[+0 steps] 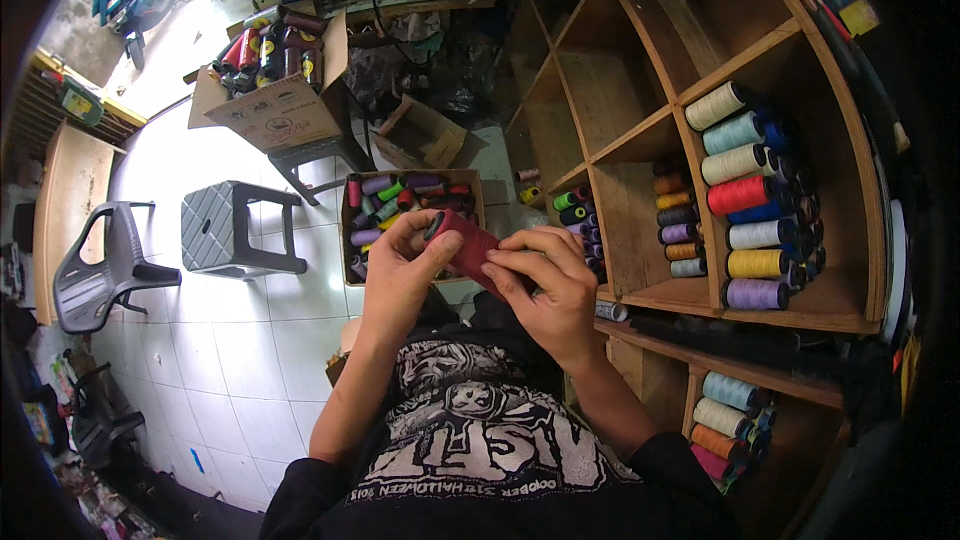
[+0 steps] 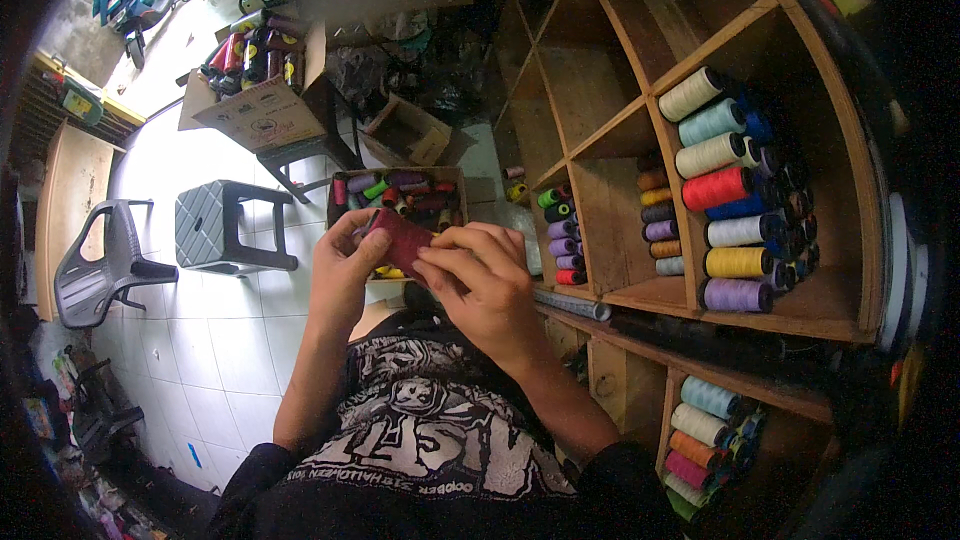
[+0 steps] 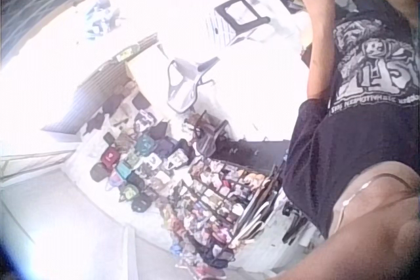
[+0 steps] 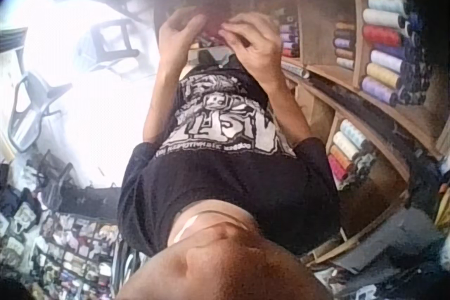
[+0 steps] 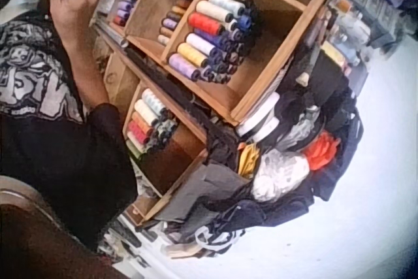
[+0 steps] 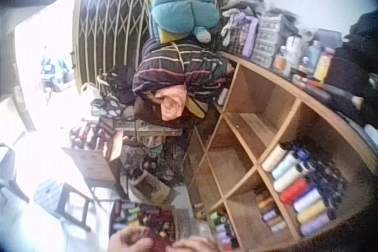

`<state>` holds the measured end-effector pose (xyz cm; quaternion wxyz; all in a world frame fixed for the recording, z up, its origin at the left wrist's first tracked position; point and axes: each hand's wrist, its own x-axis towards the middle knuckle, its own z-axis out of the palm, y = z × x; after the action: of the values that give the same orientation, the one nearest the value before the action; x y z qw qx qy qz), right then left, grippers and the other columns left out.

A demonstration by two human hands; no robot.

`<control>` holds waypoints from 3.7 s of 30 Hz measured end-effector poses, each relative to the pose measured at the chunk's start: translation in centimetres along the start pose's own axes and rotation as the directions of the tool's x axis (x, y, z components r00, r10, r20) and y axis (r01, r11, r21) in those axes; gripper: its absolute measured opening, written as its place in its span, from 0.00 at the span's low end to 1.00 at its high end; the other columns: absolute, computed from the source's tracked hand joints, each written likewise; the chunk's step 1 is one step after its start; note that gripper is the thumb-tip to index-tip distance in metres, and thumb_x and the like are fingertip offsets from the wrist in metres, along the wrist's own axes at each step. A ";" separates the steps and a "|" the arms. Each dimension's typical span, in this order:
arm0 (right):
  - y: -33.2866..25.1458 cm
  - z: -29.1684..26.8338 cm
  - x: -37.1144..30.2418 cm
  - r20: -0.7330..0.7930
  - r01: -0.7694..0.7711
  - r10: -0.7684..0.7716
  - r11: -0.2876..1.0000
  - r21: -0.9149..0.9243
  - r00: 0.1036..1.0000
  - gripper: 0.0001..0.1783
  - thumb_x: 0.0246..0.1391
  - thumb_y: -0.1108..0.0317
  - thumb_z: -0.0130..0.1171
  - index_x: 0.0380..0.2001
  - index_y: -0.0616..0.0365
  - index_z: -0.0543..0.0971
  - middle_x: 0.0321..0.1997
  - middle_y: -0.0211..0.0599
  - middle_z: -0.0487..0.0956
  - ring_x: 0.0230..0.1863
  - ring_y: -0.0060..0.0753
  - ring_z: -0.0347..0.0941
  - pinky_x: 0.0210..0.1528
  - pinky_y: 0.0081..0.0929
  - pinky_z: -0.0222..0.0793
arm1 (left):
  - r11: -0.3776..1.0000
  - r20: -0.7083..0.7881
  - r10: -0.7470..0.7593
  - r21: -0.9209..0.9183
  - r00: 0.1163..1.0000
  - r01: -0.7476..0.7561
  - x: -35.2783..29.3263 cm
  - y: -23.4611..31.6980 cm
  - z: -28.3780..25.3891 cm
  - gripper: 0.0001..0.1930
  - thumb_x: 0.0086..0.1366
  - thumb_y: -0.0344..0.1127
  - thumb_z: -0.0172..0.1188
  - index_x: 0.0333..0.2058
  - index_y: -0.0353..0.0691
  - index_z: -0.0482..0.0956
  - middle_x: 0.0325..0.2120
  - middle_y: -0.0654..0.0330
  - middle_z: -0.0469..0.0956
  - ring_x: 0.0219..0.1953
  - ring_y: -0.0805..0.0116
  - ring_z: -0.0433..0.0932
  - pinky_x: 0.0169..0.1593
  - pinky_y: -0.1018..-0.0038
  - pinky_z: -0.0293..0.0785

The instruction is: The person picks up thread spools one at a time, checks the loose ends of the thread, and places them onto shelves or into a box.

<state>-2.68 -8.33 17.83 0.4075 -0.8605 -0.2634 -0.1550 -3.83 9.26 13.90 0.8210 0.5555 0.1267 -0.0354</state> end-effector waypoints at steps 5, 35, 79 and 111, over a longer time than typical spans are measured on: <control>0.2 0.7 -0.4 -0.014 -0.086 0.087 0.995 0.052 0.996 0.07 0.47 0.72 0.65 0.30 0.61 0.77 0.35 0.35 0.77 0.40 0.39 0.72 0.45 0.32 0.66 | 0.999 -0.003 0.009 0.036 1.000 -0.009 -0.4 -0.2 0.1 0.20 0.59 0.35 0.66 0.46 0.30 0.72 0.33 0.60 0.80 0.32 0.78 0.77 0.36 0.82 0.74; 4.7 -1.4 1.5 0.524 -0.192 0.004 0.933 0.304 0.852 0.12 0.55 0.69 0.59 0.42 0.61 0.73 0.34 0.43 0.80 0.37 0.42 0.79 0.37 0.31 0.71 | 0.951 0.226 0.166 -0.294 0.960 -0.096 -1.2 -0.9 -0.3 0.26 0.61 0.42 0.63 0.52 0.30 0.70 0.40 0.56 0.79 0.39 0.72 0.77 0.44 0.76 0.72; 48.7 -6.5 -3.5 -0.662 -0.794 0.722 0.516 0.323 0.200 0.34 0.49 0.39 0.58 0.46 0.59 0.78 0.48 0.45 0.77 0.51 0.44 0.71 0.53 0.47 0.63 | 0.693 0.160 -0.130 0.721 0.979 -0.025 2.5 -14.0 5.8 0.48 0.51 0.32 0.69 0.66 0.39 0.47 0.67 0.42 0.44 0.64 0.43 0.56 0.61 0.62 0.63; 43.2 35.2 -21.0 0.689 -0.112 0.447 0.873 -0.474 0.571 0.28 0.54 0.66 0.54 0.57 0.61 0.66 0.65 0.47 0.60 0.65 0.49 0.57 0.60 0.41 0.57 | 0.340 -0.392 -0.153 0.841 0.907 0.421 18.8 -60.0 -11.7 0.52 0.44 0.38 0.70 0.63 0.28 0.46 0.59 0.39 0.55 0.60 0.40 0.57 0.59 0.53 0.60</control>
<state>7.12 -10.48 -40.84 0.0973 -0.9328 -0.2358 0.2548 0.43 -1.21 -49.05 0.3389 0.8802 0.2823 -0.1755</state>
